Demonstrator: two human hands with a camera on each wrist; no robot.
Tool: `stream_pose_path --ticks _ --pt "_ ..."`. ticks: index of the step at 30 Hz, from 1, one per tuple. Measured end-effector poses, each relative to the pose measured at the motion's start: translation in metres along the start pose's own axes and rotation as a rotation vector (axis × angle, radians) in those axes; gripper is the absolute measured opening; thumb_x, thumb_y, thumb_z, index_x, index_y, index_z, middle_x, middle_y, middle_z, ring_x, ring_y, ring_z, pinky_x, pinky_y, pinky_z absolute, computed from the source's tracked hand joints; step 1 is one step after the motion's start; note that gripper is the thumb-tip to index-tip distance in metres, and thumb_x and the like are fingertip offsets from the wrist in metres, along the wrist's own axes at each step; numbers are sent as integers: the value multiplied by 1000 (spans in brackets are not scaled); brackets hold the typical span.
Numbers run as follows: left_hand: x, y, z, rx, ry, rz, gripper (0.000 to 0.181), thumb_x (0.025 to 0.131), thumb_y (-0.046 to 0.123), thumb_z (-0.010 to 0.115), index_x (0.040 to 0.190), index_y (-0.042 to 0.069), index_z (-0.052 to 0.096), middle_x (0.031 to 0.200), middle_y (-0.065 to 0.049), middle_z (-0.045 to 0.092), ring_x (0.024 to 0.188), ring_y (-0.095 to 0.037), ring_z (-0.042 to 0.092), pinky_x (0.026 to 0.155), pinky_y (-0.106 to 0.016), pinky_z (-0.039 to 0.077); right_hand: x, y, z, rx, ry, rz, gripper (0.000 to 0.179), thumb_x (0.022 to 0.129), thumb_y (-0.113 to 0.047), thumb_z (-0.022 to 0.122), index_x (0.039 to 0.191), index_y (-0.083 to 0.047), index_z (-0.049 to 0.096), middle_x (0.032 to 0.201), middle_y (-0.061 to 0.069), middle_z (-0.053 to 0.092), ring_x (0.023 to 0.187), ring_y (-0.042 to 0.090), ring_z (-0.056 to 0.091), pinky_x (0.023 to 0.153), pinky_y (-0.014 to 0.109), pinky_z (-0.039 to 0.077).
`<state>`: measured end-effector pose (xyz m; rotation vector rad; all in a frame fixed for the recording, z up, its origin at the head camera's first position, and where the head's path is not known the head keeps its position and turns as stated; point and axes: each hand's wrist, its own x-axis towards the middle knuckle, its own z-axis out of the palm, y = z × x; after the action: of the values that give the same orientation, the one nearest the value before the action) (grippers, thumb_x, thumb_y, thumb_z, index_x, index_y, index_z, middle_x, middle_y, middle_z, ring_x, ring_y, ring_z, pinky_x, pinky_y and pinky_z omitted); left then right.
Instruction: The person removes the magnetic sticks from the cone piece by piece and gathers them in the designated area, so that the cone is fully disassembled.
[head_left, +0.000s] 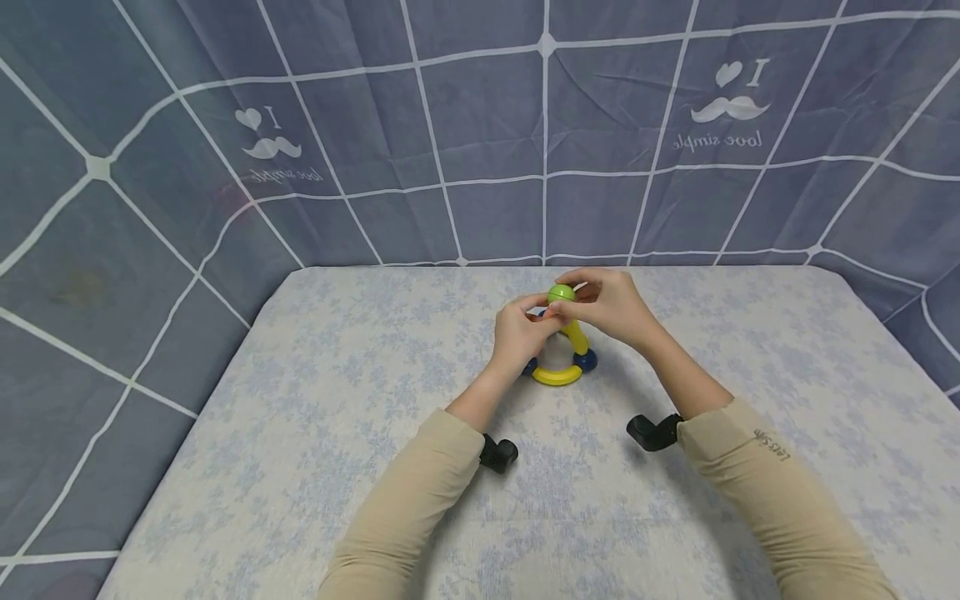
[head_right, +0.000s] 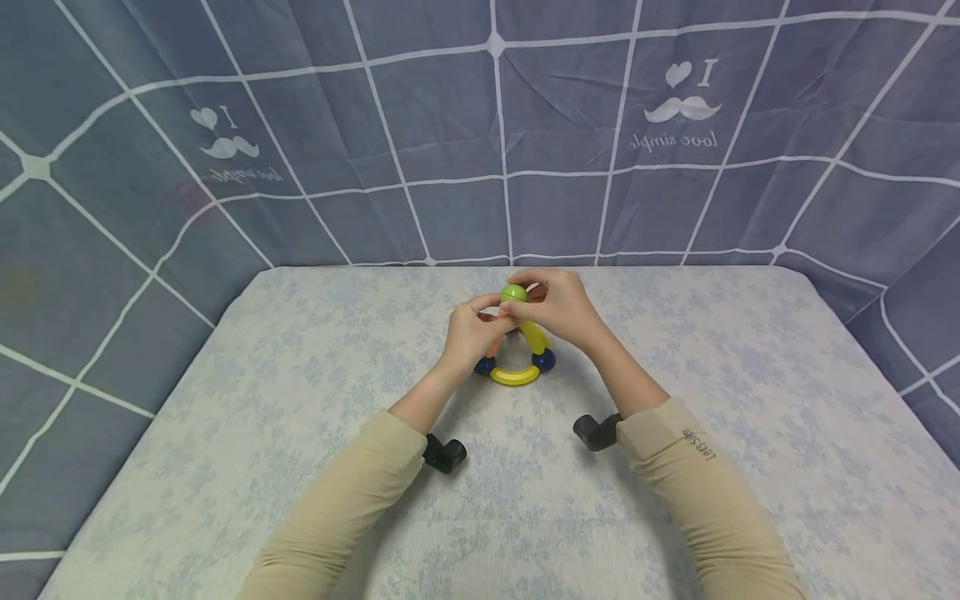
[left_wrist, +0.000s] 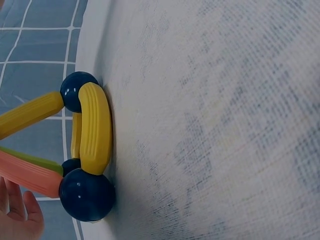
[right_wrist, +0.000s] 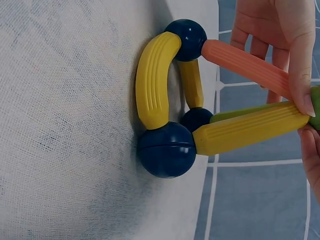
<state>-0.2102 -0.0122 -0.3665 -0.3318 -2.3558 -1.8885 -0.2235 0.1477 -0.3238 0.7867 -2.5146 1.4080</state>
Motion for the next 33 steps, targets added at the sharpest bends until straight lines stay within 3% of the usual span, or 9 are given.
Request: stream_pose_path --ticks 3,8,12,17,20,26,28,33 --pt "0 0 0 14 3 -1 33 82 18 73 112 7 69 99 -9 66 48 -21 54 42 -21 40 -1 2 0 8 0 7 33 78 -19 77 105 -2 68 100 10 67 81 21 67 66 30 54" --pt "0 0 0 18 4 -8 32 82 17 73 112 7 69 101 -10 66 59 -34 60 43 -20 40 -1 5 1 22 -8 9 33 80 -16 75 108 -1 67 102 11 67 83 21 67 68 30 54" --pt "0 0 1 25 5 -12 33 81 18 73 112 7 69 99 -9 66 55 -26 58 44 -20 41 -2 6 0 31 -19 -13 30 81 -14 73 107 -1 67 102 11 67 83 21 67 68 30 54" --pt "0 -1 0 14 1 -19 33 82 18 73 112 7 69 78 -17 66 47 -10 50 42 -21 39 -2 6 0 37 -33 -33 28 83 -14 71 107 0 66 102 12 66 85 23 66 70 28 53" --pt "-1 -1 0 4 -3 -20 33 82 18 73 113 7 68 70 -20 65 45 -10 49 41 -21 38 -1 6 -1 39 -41 -35 28 83 -14 71 107 0 66 102 12 67 85 22 66 70 28 53" --pt "0 -2 1 11 -1 -15 33 81 18 74 112 8 69 79 -12 67 49 -20 53 42 -21 39 1 7 -2 40 -66 -27 27 83 -14 71 106 -1 67 100 11 67 83 21 66 69 27 53" --pt "0 -1 1 18 1 -14 33 81 18 74 112 8 69 79 -14 67 48 -17 53 42 -20 38 0 -2 -3 36 -76 -21 26 84 -10 70 106 2 66 100 14 66 83 23 65 69 26 52" --pt "0 -1 1 26 4 -7 32 81 18 74 112 8 69 75 -15 66 44 -9 49 41 -20 38 2 0 -4 40 -97 -16 26 84 -8 68 107 4 65 100 15 66 84 24 65 71 27 52"
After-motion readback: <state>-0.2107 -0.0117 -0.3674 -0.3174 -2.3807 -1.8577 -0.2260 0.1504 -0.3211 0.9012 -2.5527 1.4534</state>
